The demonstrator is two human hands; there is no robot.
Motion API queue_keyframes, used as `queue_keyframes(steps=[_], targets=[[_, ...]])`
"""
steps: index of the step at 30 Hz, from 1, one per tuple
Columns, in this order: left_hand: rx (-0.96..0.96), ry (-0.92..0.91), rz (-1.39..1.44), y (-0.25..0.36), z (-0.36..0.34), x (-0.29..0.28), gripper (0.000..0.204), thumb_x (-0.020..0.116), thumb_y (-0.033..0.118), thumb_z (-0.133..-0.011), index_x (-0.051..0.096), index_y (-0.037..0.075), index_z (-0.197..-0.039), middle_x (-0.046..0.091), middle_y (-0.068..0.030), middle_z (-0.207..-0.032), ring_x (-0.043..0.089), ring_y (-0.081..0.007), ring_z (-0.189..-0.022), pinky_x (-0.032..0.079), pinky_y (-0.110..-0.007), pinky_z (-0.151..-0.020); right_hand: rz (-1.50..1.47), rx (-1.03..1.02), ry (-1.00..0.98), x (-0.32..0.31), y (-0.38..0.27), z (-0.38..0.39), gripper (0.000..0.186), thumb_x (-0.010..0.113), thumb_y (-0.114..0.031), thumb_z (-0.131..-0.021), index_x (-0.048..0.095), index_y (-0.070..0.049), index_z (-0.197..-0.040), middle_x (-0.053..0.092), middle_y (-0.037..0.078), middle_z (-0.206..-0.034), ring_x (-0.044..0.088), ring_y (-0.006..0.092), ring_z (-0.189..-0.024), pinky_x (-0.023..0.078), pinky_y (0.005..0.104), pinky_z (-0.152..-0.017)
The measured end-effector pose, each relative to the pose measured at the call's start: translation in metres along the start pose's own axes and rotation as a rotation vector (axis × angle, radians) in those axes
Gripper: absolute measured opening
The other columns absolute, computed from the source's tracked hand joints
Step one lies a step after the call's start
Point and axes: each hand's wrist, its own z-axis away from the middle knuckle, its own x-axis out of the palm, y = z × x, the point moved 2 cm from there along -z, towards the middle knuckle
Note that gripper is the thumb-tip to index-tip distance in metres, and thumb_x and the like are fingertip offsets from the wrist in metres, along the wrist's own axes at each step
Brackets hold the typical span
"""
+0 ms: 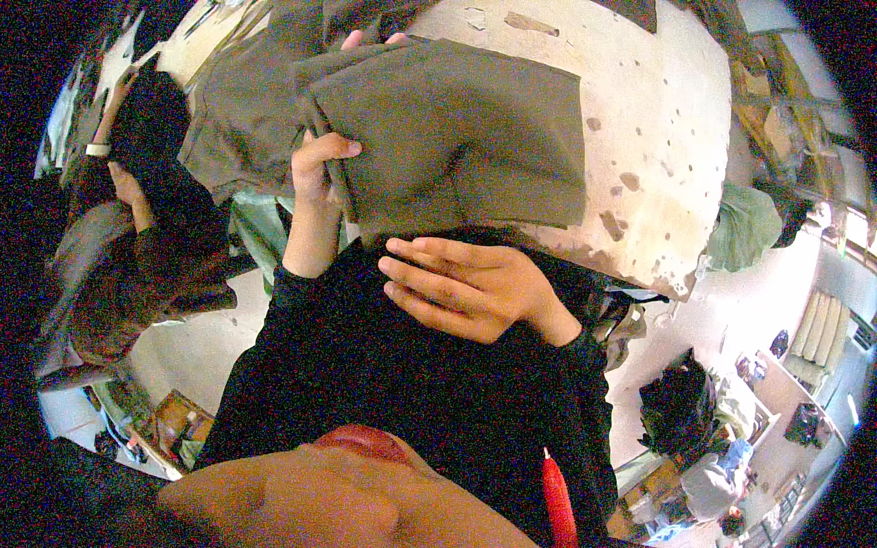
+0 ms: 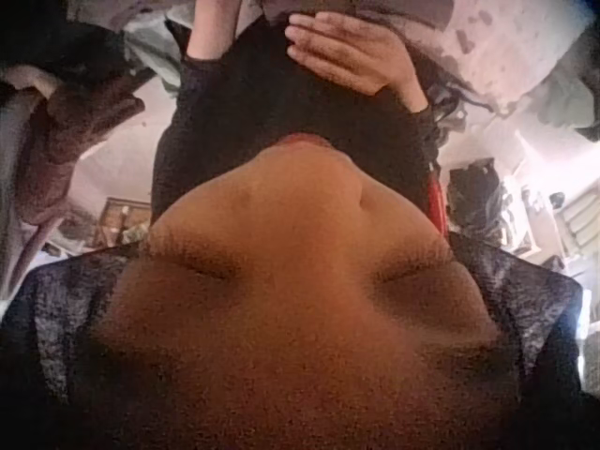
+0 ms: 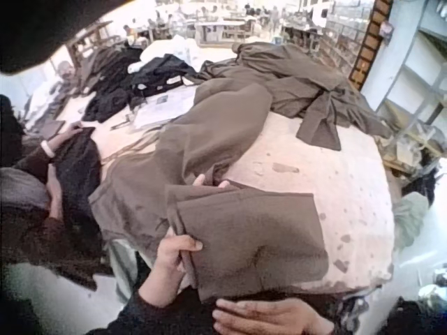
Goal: The person lays out a dark garment on a table, measures a section with a ruler, and marks it with a pen. They then use tape to secure the fabric and continue adjusting and measuring the garment.
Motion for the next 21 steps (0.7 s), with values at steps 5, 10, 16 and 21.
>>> queue_keyframes(steps=[5,10,16,21], targets=[[0.026,0.002,-0.047,0.004,-0.005,0.0,0.106,0.059,0.015,-0.051,0.027,0.0,-0.15,0.037,-0.0254,-0.15,0.035,-0.0369,-0.14,0.022,-0.045,-0.119,0.242,0.095,0.221,-0.003,-0.002,-0.001,0.027,0.054,-0.014,-0.09,0.067,-0.018,-0.113,0.064,0.001,-0.125,0.063,0.0176,-0.114,0.035,0.0388,-0.107],[0.087,0.043,-0.083,-0.004,0.001,-0.03,0.085,0.062,0.015,-0.067,0.034,0.0,-0.146,0.047,-0.0244,-0.142,0.043,-0.0362,-0.133,0.028,-0.044,-0.115,0.528,0.421,0.287,0.007,0.007,0.015,0.03,0.062,-0.02,-0.085,0.068,-0.029,-0.113,0.066,-0.009,-0.119,0.06,0.0129,-0.112,0.028,0.0425,-0.106],[0.056,-0.23,-1.171,0.008,0.024,-0.081,0.033,0.056,0.014,-0.092,0.053,0.003,-0.123,0.064,-0.0095,-0.11,0.058,-0.0205,-0.099,0.046,-0.036,-0.092,0.13,0.865,0.499,-0.025,0.052,0.069,0.006,0.066,-0.011,-0.086,0.071,-0.013,-0.088,0.071,0.002,-0.09,0.066,0.0165,-0.082,0.049,0.0374,-0.087],[0.432,0.801,-1.672,0.131,0.022,-0.094,0.052,0.069,0.027,-0.087,0.052,0.002,-0.129,0.057,-0.021,-0.124,0.056,-0.03,-0.112,0.044,-0.037,-0.098,0.712,1.398,1.251,-0.138,0.086,0.087,0.025,0.062,-0.001,-0.081,0.066,-0.001,-0.106,0.068,0.012,-0.098,0.067,0.0196,-0.084,0.054,0.032,-0.075]])
